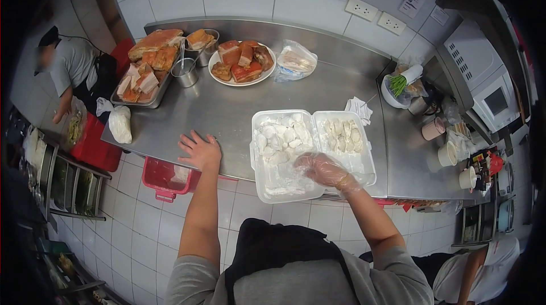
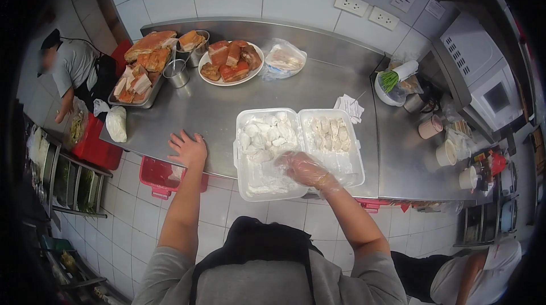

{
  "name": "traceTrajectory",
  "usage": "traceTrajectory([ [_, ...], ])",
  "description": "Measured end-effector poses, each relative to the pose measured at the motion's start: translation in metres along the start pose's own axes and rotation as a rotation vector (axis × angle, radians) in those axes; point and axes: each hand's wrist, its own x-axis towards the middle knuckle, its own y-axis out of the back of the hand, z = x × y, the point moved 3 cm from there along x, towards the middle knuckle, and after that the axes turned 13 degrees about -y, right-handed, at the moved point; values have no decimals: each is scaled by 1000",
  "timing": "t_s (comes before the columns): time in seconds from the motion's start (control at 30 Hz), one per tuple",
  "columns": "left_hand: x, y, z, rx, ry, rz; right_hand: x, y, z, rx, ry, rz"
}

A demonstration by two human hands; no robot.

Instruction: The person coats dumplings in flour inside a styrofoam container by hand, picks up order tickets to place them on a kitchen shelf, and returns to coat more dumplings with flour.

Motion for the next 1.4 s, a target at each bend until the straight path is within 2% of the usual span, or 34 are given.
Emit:
traceTrajectory([
  [0.13, 2, -2, 1, -2, 2, 5, 4, -45, 36, -220, -13, 138],
  [0.23, 1, -2, 1, -1, 5, 3, 10, -55, 23, -191, -149, -153],
  [0.33, 2, -5, 0, 4, 0, 21, 10, -38, -13, -3, -150, -212],
  [0.43, 1, -3, 0, 1, -2, 22, 9, -26, -2, 6, -138, 4],
  [0.53, 2, -4, 0, 1, -2, 25, -6, -30, 8, -131, -394, -90],
  [0.63, 1, -3, 0, -1, -4, 17, -8, -67, 20, -327, -226, -68],
  [0.73, 1, -1, 0, -10, -6, 13, 0, -91, 32, -284, -391, 30],
  [0.83, 2, -4, -1, 10, -9, 28, 11, -91, 46, -254, -287, 143],
  [0.87, 2, -5, -1, 8, -8, 28, 10, -88, 50, -94, -302, 131],
  [0.93, 2, -5, -1, 2, -5, 25, 4, -39, 3, 224, -328, 100],
  [1.03, 1, -5, -1, 21, -14, 23, 16, -34, -13, 148, -225, 97],
  [1.13, 0, 3, 1, -7, -4, -1, 23, -67, -7, -183, -227, 258],
  [1.23, 0, 3, 2, -6, -2, 2, 22, -83, -8, -152, -156, 317],
  [1.33, 1, 1, 1, 2, -3, 8, 19, -58, -12, 135, -200, 10],
  [1.4, 0, 2, 1, 0, -2, 4, 20, -49, 3, 87, -181, 66],
])
